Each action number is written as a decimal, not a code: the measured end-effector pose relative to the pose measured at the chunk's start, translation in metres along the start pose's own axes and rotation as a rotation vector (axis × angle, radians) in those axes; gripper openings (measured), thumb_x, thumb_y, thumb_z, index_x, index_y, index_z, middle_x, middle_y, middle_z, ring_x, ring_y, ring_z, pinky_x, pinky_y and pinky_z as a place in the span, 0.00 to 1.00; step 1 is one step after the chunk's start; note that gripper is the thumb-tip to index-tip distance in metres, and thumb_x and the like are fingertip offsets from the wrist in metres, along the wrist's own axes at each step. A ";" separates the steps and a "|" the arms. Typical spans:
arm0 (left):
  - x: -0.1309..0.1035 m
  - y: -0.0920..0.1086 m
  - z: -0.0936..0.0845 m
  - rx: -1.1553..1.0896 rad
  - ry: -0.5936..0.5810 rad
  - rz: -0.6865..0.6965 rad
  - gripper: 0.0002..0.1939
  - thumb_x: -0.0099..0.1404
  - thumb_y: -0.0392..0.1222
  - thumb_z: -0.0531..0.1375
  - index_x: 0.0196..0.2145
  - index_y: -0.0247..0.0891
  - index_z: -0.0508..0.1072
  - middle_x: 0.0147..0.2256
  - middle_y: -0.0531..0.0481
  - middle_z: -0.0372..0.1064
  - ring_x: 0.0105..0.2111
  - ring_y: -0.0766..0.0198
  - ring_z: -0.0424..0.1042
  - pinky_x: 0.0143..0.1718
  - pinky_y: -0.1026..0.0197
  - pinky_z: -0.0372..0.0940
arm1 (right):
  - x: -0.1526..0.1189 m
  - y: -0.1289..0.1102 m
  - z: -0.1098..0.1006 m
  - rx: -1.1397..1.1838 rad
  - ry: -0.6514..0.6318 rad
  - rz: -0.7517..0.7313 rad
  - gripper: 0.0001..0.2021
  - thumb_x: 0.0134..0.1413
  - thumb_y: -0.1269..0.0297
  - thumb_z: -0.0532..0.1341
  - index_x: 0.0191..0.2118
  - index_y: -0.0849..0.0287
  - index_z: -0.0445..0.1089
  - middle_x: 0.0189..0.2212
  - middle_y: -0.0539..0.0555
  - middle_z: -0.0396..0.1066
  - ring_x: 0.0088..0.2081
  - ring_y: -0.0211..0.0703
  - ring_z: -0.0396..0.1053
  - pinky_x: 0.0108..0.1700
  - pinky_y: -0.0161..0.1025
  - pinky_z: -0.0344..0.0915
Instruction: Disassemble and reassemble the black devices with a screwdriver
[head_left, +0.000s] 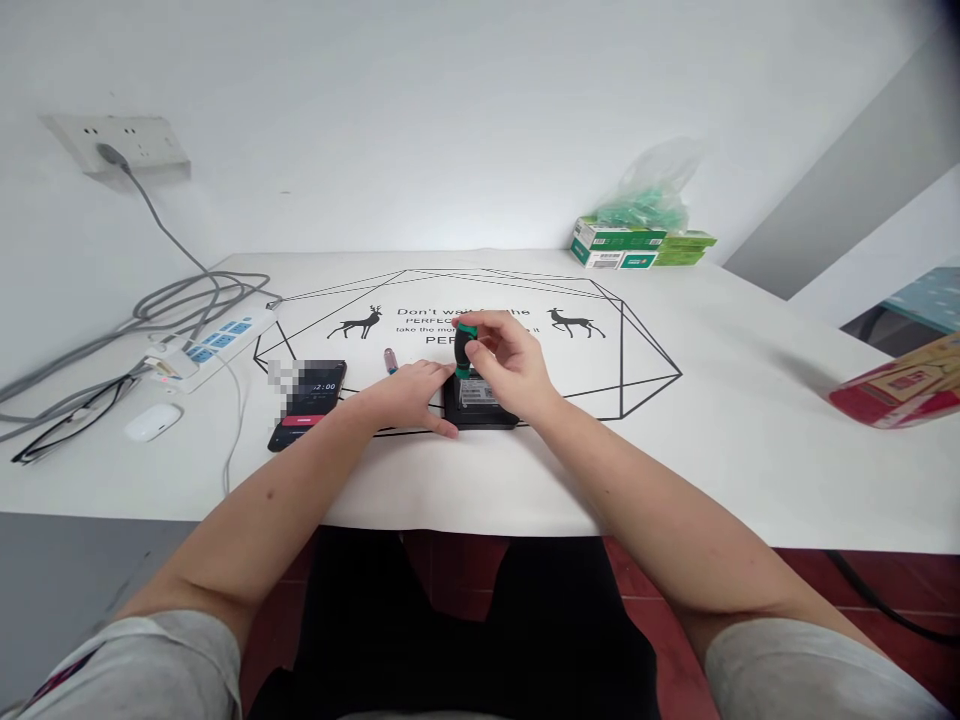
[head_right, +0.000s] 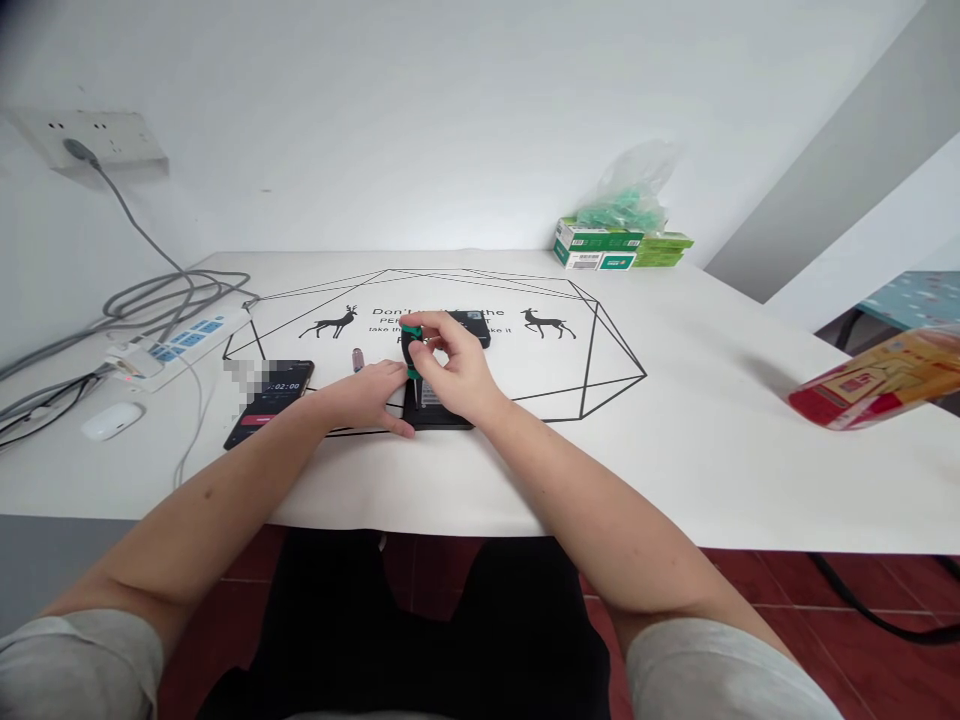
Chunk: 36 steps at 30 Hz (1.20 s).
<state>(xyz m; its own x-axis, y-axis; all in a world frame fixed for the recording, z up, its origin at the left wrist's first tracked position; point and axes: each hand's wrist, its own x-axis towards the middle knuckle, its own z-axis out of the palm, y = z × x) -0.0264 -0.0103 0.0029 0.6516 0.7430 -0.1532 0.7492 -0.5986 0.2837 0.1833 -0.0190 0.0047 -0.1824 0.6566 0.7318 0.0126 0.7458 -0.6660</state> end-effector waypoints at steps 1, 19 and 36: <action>0.000 0.000 0.000 -0.005 0.003 0.002 0.54 0.61 0.71 0.69 0.72 0.34 0.62 0.69 0.30 0.65 0.68 0.32 0.63 0.67 0.41 0.61 | 0.001 0.000 0.000 -0.019 0.000 -0.005 0.11 0.69 0.55 0.64 0.54 0.47 0.76 0.52 0.55 0.80 0.48 0.48 0.77 0.47 0.50 0.76; 0.000 0.000 -0.002 0.022 -0.011 0.001 0.51 0.63 0.72 0.69 0.71 0.36 0.64 0.67 0.32 0.66 0.67 0.32 0.65 0.65 0.44 0.63 | 0.005 -0.002 -0.008 0.034 -0.017 0.050 0.15 0.68 0.46 0.66 0.51 0.49 0.78 0.44 0.54 0.76 0.44 0.45 0.74 0.46 0.48 0.76; -0.002 0.000 -0.002 -0.027 0.005 0.024 0.53 0.63 0.69 0.68 0.74 0.38 0.59 0.70 0.32 0.64 0.68 0.34 0.65 0.66 0.42 0.62 | -0.001 0.001 -0.003 0.049 0.041 0.008 0.16 0.61 0.52 0.74 0.51 0.46 0.76 0.50 0.53 0.82 0.40 0.45 0.77 0.47 0.52 0.76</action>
<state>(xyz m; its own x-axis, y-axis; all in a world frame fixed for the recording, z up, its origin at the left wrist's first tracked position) -0.0278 -0.0118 0.0050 0.6690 0.7298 -0.1408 0.7295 -0.6084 0.3124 0.1865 -0.0187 0.0032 -0.1422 0.6672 0.7312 -0.0347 0.7349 -0.6773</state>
